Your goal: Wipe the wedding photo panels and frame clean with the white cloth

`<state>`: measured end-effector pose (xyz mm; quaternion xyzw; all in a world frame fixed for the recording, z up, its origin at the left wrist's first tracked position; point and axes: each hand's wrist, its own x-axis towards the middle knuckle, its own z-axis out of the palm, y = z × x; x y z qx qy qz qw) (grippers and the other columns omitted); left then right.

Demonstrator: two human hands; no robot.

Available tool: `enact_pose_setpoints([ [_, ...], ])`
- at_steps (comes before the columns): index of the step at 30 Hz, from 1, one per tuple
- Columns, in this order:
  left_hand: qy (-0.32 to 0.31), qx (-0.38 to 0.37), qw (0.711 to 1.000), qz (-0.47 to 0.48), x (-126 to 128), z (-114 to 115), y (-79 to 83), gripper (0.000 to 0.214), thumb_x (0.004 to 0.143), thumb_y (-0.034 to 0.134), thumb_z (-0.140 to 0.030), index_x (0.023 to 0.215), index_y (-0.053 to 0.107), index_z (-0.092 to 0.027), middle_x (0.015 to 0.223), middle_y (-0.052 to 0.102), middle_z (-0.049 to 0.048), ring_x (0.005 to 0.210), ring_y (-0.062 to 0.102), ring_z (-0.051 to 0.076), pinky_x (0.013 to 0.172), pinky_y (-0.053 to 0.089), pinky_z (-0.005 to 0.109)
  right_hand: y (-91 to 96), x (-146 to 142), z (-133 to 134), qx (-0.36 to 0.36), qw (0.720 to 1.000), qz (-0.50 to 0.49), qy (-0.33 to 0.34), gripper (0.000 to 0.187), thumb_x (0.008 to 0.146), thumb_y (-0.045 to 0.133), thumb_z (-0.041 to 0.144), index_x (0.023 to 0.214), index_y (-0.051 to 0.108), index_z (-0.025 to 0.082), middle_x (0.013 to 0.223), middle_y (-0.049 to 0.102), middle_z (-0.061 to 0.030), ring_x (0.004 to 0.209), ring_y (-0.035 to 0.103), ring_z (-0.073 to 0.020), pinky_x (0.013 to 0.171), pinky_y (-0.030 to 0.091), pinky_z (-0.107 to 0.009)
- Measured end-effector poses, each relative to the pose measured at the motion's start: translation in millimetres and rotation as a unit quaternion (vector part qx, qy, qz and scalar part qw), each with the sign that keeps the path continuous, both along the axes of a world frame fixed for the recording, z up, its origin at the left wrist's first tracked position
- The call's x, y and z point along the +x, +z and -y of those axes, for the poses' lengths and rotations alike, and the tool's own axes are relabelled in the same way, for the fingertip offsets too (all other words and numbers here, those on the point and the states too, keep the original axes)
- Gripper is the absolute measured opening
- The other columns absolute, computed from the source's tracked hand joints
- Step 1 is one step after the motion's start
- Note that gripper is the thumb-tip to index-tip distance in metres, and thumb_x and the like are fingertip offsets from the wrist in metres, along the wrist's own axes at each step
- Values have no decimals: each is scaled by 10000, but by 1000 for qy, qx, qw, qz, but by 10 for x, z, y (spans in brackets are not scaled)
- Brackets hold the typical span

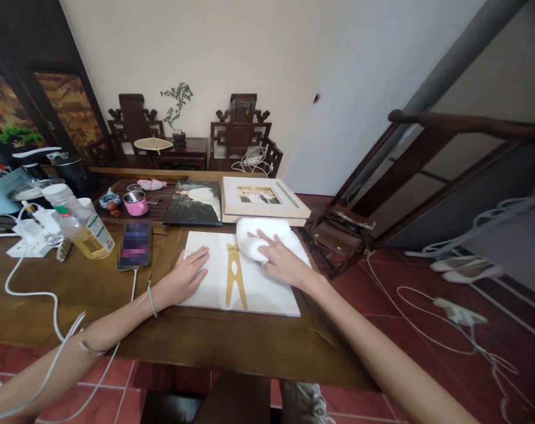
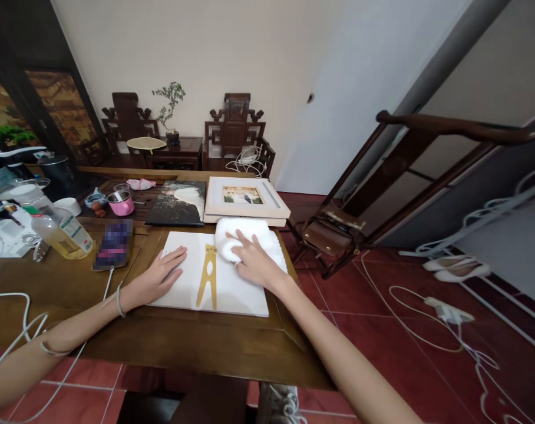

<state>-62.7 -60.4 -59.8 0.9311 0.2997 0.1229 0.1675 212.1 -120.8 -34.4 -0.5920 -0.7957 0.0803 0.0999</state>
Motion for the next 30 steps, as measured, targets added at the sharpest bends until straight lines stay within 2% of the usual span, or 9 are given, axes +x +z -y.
enact_pose_setpoints([
  [3, 0, -1, 1000, -9, 8, 4, 4, 444, 951, 325, -255, 1375, 363, -129, 1469, 335, 146, 1385, 245, 236, 1126, 147, 528, 97, -119, 407, -30, 999, -7, 20, 311, 635, 400, -5, 827, 597, 138, 1480, 305, -118, 1400, 101, -282, 1110, 138, -574],
  [7, -1, 9, 1000, 0, 16, 11, 1, 435, 948, 331, -249, 1364, 376, -133, 1463, 347, 149, 1381, 255, 235, 1126, 152, 523, 339, -280, 1070, -90, 995, -27, 44, 384, 564, 384, -20, 788, 615, 190, 1468, 332, -50, 1398, 127, -235, 1135, 164, -526],
  [10, -4, 13, 1000, 1, 15, 11, -7, 428, 946, 334, -243, 1360, 380, -142, 1464, 345, 149, 1380, 260, 227, 1131, 141, 514, 454, -308, 1324, -134, 989, -39, 53, 455, 554, 384, -22, 842, 634, 226, 1448, 363, -11, 1383, 198, -230, 1129, 225, -495],
  [13, -3, 14, 1000, 3, 10, 6, -17, 428, 946, 333, -248, 1359, 380, -146, 1465, 345, 143, 1379, 261, 227, 1132, 140, 513, 409, -229, 1188, -125, 990, -43, 40, 452, 599, 385, -11, 906, 628, 215, 1434, 392, -29, 1373, 228, -237, 1118, 251, -476],
  [16, -5, 15, 1000, 5, 8, 0, -15, 432, 946, 336, -251, 1363, 374, -148, 1462, 350, 142, 1379, 263, 225, 1132, 144, 506, 251, -85, 727, -74, 996, -44, 34, 409, 638, 377, 3, 926, 604, 185, 1403, 447, -69, 1369, 246, -241, 1119, 222, -483],
  [19, -3, 7, 1000, -1, 8, 4, 7, 438, 946, 336, -256, 1370, 366, -150, 1466, 345, 141, 1381, 259, 221, 1134, 141, 501, 95, 37, 208, -12, 999, -27, 21, 315, 660, 381, 15, 848, 578, 173, 1377, 478, -103, 1356, 282, -258, 1106, 214, -501],
  [22, -1, -3, 1000, -12, 8, 13, 31, 444, 946, 329, -249, 1376, 357, -140, 1475, 324, 143, 1387, 240, 222, 1134, 133, 509, 9, 67, -60, 13, 1000, -14, -1, 247, 672, 396, 24, 788, 560, 169, 1346, 504, -145, 1358, 270, -287, 1076, 240, -526],
  [25, -2, -1, 1000, -10, 5, 17, 36, 442, 947, 330, -245, 1376, 358, -142, 1475, 323, 143, 1388, 238, 224, 1133, 130, 511, 14, -4, 72, 6, 1000, -10, 5, 268, 666, 392, 13, 812, 570, 151, 1373, 469, -161, 1375, 215, -286, 1088, 206, -538],
  [30, -6, 13, 1000, 4, 2, 12, 6, 437, 945, 339, -249, 1370, 370, -154, 1469, 340, 136, 1380, 260, 227, 1134, 142, 498, 242, -218, 865, -65, 997, -18, 31, 399, 620, 378, -7, 884, 612, 180, 1449, 368, -63, 1391, 141, -250, 1123, 182, -523],
])
